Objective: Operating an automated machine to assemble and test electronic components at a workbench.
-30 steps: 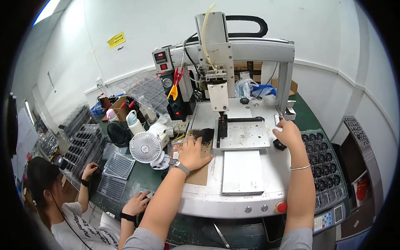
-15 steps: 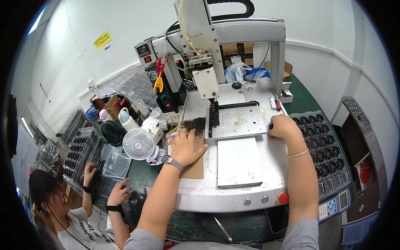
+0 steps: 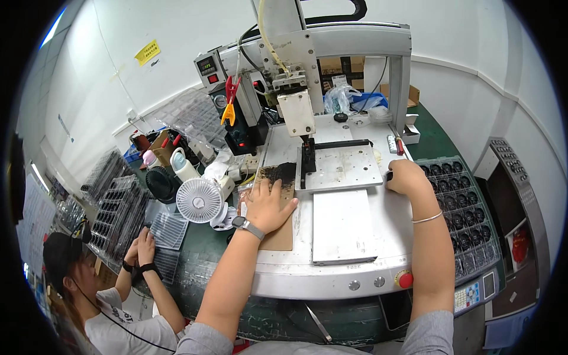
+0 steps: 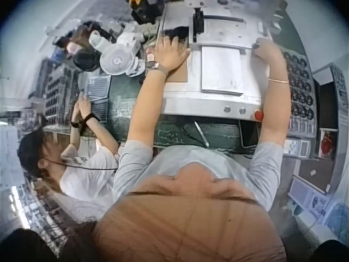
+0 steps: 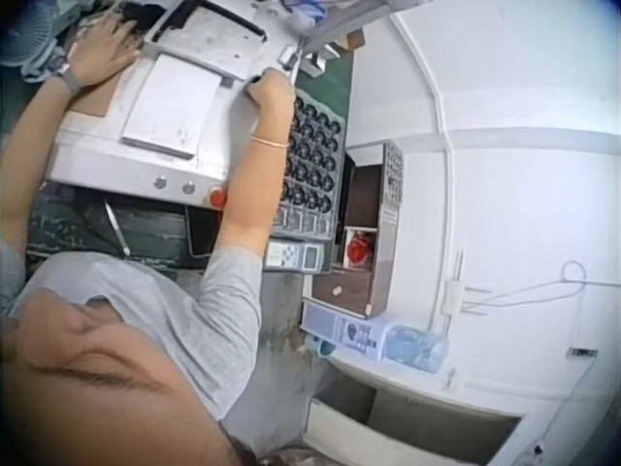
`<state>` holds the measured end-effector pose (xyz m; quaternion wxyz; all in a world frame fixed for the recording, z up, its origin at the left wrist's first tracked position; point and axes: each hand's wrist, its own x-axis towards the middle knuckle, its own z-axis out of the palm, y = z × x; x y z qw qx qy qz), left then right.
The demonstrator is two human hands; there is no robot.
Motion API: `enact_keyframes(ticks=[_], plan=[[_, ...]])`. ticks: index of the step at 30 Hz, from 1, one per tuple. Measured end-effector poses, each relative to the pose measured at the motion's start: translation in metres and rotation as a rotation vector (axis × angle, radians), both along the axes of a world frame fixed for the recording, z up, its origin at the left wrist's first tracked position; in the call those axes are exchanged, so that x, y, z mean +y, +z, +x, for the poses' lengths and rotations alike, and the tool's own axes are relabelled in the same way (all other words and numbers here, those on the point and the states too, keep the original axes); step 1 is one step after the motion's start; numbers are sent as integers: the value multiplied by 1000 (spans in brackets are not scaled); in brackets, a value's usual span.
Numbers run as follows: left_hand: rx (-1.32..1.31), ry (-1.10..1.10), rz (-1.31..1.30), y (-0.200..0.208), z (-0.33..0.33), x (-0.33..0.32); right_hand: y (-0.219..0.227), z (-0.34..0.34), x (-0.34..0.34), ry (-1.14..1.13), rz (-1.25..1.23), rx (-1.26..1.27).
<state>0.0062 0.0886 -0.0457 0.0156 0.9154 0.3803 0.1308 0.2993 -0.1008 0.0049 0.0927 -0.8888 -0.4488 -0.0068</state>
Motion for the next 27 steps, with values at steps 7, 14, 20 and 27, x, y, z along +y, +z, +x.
enact_keyframes(ticks=[7,14,20,27], plan=[[-6,-3,44,3,1,-2,-1,3,2,-28,6,23],[-137,-37,134,1,3,3,-1,2,3,-80,16,-50],[-221,-67,164,3,2,3,4,-4,7,-151,131,-93],[-506,-216,174,20,6,-5,17,-37,18,257,594,-13]])
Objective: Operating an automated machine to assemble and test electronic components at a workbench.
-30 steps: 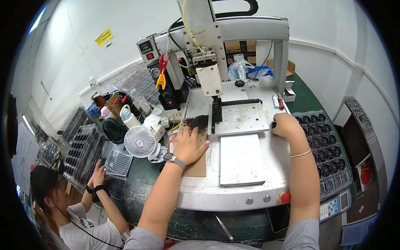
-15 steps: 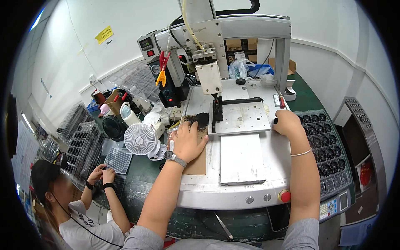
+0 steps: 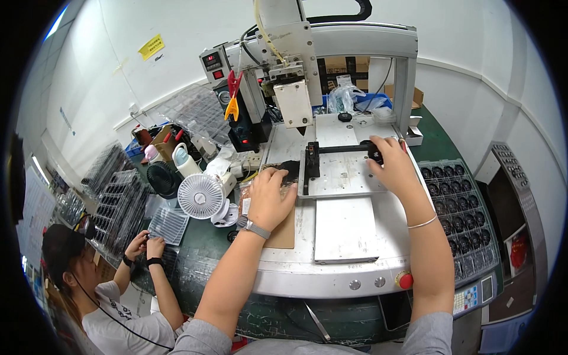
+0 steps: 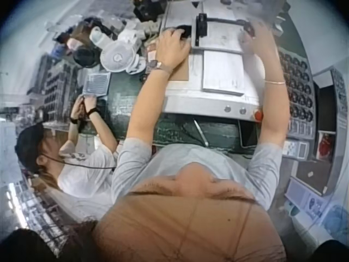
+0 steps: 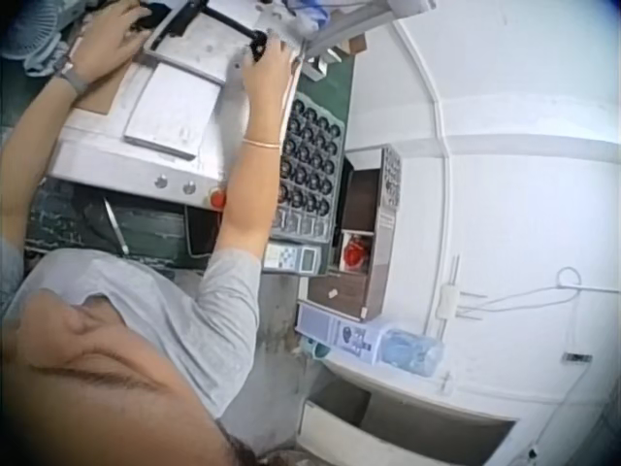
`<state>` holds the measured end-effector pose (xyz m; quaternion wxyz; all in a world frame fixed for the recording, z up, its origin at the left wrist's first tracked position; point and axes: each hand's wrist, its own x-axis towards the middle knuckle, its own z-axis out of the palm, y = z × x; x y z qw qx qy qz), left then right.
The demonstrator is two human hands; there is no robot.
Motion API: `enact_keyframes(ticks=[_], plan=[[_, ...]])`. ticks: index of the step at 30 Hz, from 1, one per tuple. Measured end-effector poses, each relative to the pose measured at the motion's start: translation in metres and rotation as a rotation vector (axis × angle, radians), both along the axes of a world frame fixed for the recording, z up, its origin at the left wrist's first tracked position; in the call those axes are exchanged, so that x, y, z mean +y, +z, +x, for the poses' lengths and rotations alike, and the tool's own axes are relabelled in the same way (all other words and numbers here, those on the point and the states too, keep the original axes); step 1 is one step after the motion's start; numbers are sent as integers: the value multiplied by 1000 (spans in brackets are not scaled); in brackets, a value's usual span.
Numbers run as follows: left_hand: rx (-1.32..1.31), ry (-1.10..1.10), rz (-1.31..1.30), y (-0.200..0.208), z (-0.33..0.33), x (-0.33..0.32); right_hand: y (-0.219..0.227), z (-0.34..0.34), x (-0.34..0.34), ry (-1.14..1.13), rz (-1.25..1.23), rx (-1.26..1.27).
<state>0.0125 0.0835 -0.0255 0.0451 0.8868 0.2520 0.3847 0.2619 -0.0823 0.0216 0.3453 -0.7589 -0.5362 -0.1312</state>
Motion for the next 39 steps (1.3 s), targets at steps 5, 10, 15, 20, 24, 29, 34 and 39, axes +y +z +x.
enact_keyframes(ticks=[5,10,15,20,24,29,34,39], plan=[[-183,-96,-199,15,23,-16,8,-50,22,379,-202,138],[-235,-146,-351,14,47,-14,-2,-57,31,429,-224,-39],[-441,-131,-271,25,48,-19,7,-59,31,450,-292,34],[-588,-92,82,48,27,-31,12,-60,35,328,-125,89],[-594,-122,165,47,17,-33,21,-58,60,228,-60,176],[-597,-98,202,42,6,-30,37,-93,93,-7,-484,-116],[-598,-87,211,42,-7,-31,55,-118,106,-101,-707,-141],[-601,-47,192,39,-20,-28,51,-121,117,-99,-862,-268]])
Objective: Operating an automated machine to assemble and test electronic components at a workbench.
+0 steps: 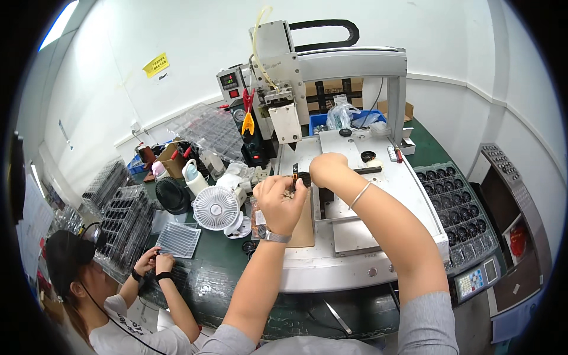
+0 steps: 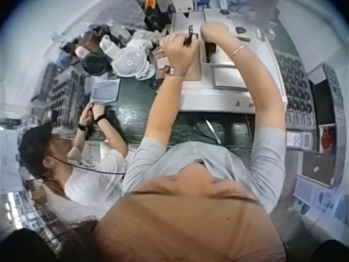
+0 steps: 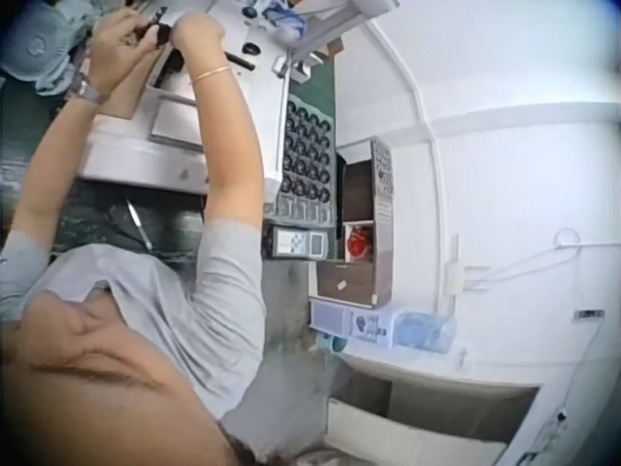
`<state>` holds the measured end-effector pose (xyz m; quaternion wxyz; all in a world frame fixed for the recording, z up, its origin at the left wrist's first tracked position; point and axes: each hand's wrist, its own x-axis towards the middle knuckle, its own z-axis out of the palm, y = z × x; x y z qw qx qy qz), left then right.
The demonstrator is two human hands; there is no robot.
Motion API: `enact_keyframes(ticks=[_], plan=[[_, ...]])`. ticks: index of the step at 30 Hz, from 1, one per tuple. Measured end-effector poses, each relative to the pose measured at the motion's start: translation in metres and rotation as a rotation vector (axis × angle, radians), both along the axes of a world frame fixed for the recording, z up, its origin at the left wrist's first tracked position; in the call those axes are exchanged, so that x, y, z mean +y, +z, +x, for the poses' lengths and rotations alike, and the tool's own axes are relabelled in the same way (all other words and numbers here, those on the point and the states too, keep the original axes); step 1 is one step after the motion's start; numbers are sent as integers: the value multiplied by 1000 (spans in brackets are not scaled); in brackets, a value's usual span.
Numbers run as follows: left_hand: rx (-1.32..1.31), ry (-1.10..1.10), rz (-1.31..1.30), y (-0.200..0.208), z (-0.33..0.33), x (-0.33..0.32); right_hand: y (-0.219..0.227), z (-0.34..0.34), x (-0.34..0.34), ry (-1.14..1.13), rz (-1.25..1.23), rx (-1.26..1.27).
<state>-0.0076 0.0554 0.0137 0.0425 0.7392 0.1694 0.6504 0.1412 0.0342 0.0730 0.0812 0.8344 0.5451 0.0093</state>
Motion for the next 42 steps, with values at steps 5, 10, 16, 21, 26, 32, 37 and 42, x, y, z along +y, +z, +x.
enact_keyframes(ticks=[5,10,16,21,26,32,37,42], plan=[[-34,8,-17,-2,-18,-3,-12,-11,10,-98,233,56],[-32,23,-178,-20,-46,4,-37,-12,16,-21,290,62],[-50,40,-357,-55,-132,9,1,33,-66,236,669,336],[435,552,-369,-134,-252,12,15,58,-232,144,-343,148],[765,637,-533,-178,-279,9,-45,92,-306,-76,-326,206],[425,228,-580,-113,-230,-11,-42,110,-300,55,-261,141],[430,-158,-469,-65,-144,-74,-97,182,-326,-272,368,247],[769,-43,-133,-75,-103,-91,-175,189,-350,-395,109,235]])
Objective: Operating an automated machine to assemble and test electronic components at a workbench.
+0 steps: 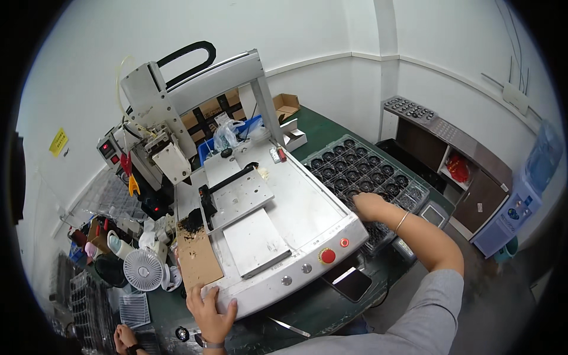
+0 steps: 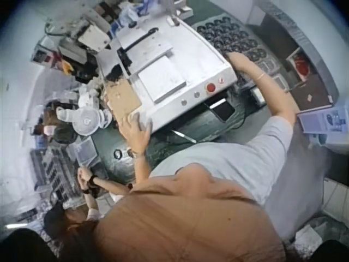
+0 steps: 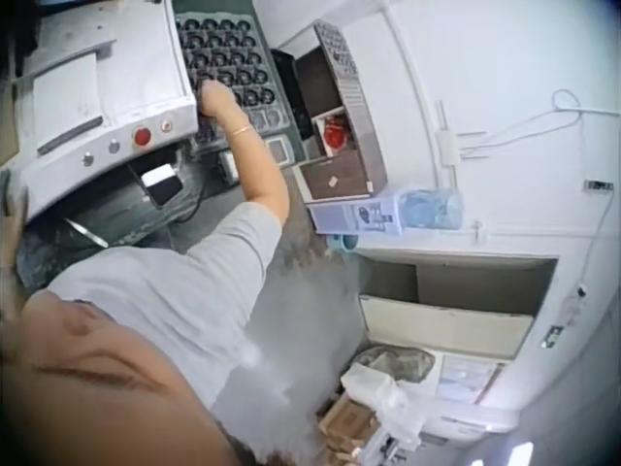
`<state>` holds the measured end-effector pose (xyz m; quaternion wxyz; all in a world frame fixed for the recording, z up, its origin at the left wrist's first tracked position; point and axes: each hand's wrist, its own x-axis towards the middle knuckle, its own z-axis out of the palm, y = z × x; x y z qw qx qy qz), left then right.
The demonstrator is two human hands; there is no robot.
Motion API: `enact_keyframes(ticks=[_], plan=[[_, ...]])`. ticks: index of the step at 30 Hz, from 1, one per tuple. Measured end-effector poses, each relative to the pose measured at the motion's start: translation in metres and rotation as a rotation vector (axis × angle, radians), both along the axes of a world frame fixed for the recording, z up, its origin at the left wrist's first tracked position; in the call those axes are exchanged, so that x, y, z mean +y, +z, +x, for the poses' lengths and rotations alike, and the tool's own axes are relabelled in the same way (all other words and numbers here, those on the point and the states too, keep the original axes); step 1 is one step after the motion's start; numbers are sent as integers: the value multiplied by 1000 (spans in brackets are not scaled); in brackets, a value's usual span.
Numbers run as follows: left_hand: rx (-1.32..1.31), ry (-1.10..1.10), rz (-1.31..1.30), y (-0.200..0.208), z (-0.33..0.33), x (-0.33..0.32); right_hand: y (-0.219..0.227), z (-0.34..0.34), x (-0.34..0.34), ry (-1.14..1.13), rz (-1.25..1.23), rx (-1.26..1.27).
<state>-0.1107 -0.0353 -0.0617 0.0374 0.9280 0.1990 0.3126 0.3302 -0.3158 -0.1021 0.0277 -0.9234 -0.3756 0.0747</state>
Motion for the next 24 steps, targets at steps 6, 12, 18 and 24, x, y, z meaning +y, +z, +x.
enact_keyframes(ticks=[6,12,18,24], plan=[[-9,29,-10,-5,-4,-4,-11,-16,-2,-88,66,-184],[-4,43,-9,-6,-1,-6,-7,18,-14,-119,251,57],[-6,47,2,-8,-3,-5,-8,11,-12,89,151,150],[-15,70,11,-7,-8,-7,2,5,8,-42,162,189]])
